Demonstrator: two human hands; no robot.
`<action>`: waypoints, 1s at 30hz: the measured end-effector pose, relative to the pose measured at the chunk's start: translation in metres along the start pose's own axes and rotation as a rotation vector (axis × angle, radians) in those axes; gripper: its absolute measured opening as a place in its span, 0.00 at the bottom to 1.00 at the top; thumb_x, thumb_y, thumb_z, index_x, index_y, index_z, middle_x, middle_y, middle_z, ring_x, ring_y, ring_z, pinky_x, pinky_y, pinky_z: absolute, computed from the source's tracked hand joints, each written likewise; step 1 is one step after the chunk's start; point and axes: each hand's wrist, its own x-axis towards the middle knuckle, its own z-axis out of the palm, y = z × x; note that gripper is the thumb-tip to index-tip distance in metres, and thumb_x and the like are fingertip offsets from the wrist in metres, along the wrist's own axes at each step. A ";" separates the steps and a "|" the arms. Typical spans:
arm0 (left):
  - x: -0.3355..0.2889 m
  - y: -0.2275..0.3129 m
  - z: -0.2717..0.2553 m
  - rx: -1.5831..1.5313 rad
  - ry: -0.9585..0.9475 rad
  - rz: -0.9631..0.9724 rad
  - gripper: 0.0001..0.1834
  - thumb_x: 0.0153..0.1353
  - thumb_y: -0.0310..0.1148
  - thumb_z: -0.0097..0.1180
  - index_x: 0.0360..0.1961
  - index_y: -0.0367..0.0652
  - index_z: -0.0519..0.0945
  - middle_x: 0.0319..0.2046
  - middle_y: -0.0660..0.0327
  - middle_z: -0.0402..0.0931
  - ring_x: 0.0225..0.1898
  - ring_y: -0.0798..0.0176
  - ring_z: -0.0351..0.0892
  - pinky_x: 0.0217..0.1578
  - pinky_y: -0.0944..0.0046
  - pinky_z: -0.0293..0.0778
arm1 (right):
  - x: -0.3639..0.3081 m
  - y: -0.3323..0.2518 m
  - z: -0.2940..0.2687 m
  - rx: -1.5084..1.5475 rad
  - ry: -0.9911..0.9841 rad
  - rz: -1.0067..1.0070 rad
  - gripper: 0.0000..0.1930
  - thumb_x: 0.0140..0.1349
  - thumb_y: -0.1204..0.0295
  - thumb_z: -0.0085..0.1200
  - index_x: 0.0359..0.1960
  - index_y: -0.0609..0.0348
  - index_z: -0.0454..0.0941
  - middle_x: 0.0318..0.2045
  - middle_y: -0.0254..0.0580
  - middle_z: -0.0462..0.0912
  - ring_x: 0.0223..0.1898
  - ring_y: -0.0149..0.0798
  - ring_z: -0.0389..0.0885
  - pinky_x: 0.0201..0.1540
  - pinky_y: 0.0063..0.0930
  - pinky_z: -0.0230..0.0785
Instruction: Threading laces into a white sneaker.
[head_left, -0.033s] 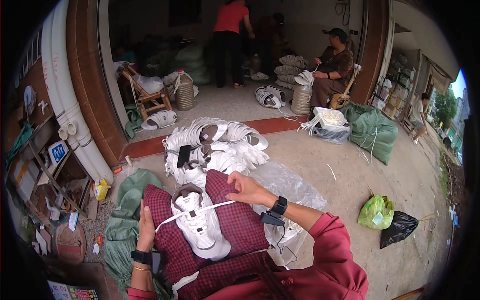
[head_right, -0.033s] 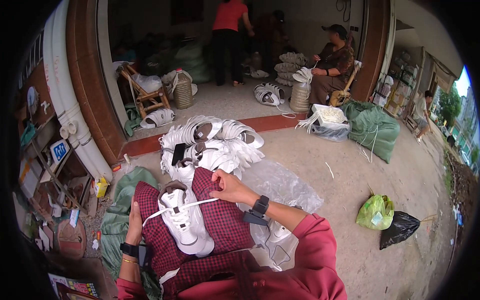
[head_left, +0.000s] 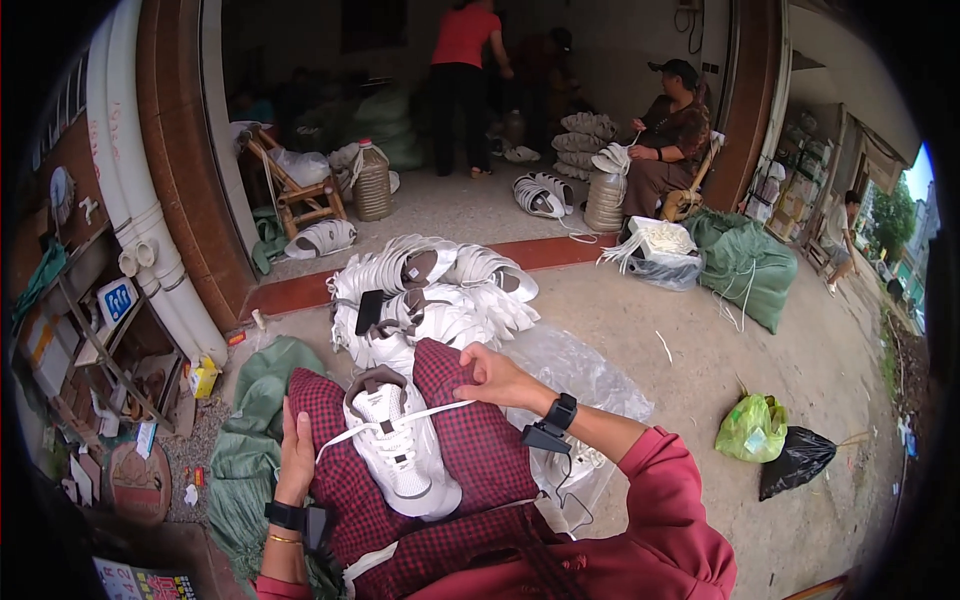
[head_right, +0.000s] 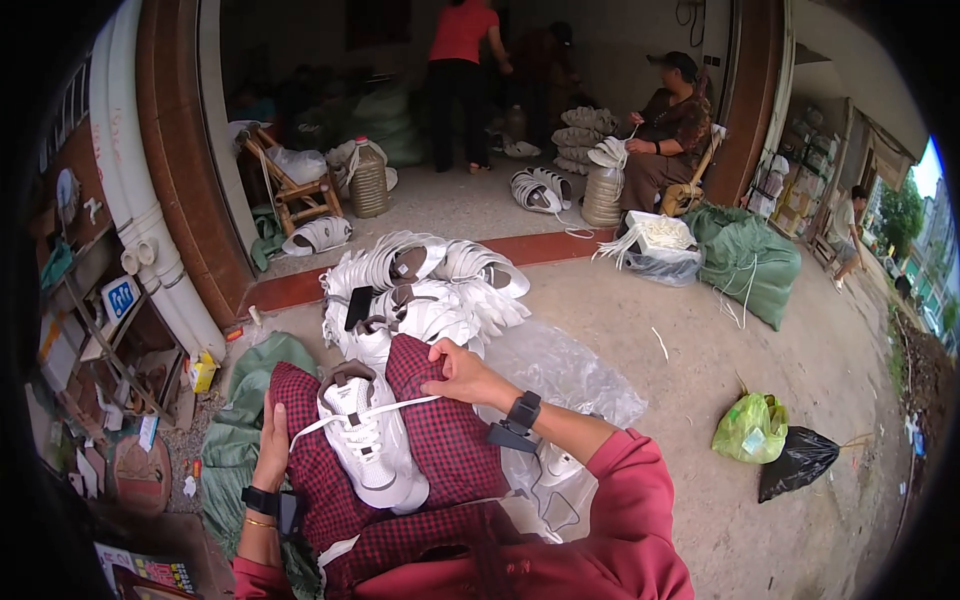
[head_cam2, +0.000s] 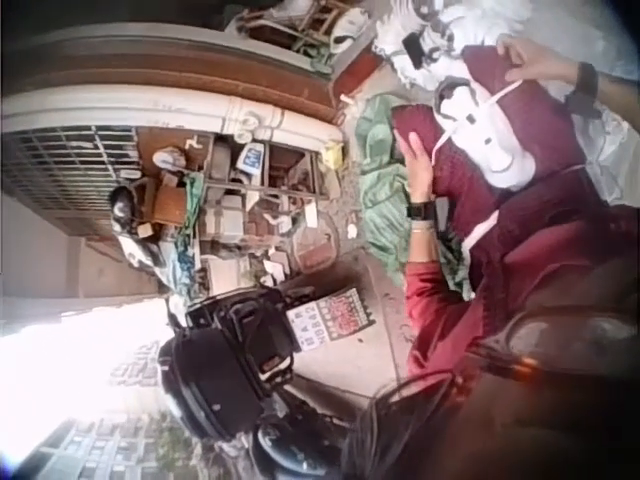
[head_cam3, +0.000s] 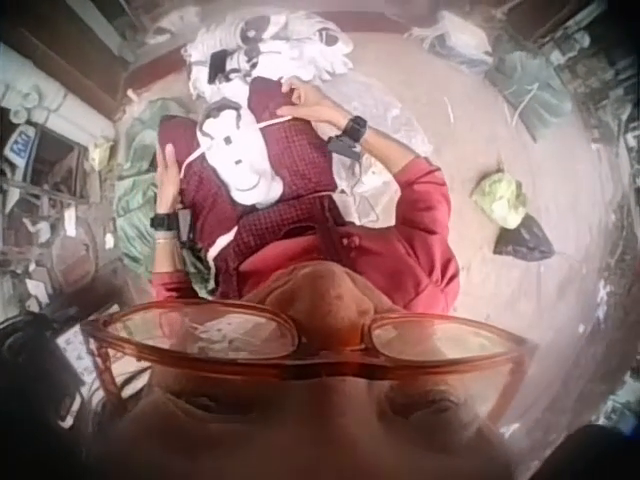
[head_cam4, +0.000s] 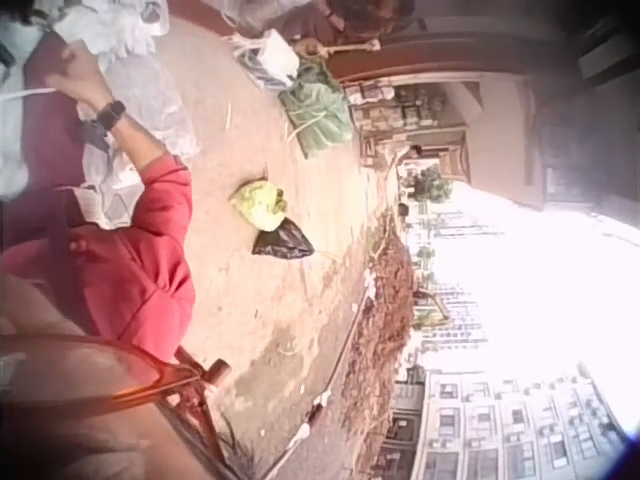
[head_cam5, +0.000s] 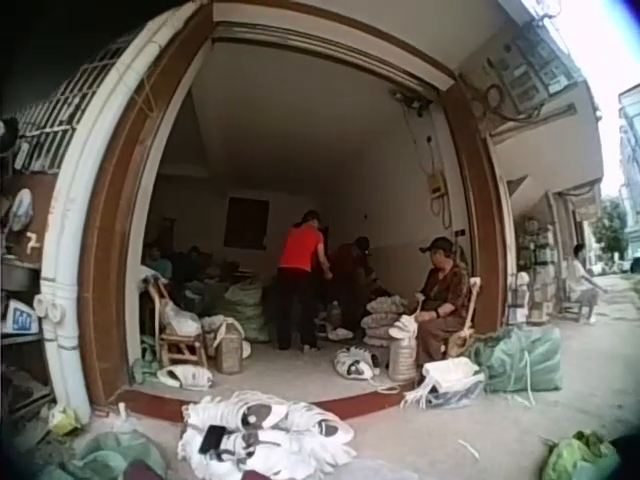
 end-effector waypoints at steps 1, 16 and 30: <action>-0.006 0.002 0.010 0.145 -0.007 0.073 0.38 0.69 0.50 0.51 0.69 0.36 0.55 0.66 0.45 0.61 0.67 0.51 0.61 0.64 0.56 0.59 | 0.003 0.006 -0.001 -0.005 -0.003 -0.002 0.20 0.55 0.68 0.68 0.43 0.57 0.69 0.22 0.27 0.70 0.20 0.24 0.67 0.21 0.20 0.58; -0.058 0.062 0.042 0.699 0.141 0.817 0.10 0.56 0.28 0.61 0.39 0.35 0.80 0.48 0.47 0.76 0.47 0.43 0.76 0.56 0.51 0.65 | 0.008 -0.009 -0.009 0.228 -0.064 0.219 0.13 0.64 0.66 0.60 0.33 0.55 0.68 0.17 0.28 0.71 0.16 0.22 0.65 0.17 0.21 0.54; -0.051 0.070 0.064 0.528 -0.122 0.627 0.10 0.51 0.19 0.61 0.35 0.34 0.75 0.29 0.54 0.72 0.28 0.55 0.76 0.32 0.60 0.73 | 0.022 -0.065 0.036 -0.180 -0.229 -0.284 0.16 0.63 0.62 0.54 0.32 0.67 0.75 0.22 0.54 0.80 0.25 0.55 0.81 0.30 0.46 0.69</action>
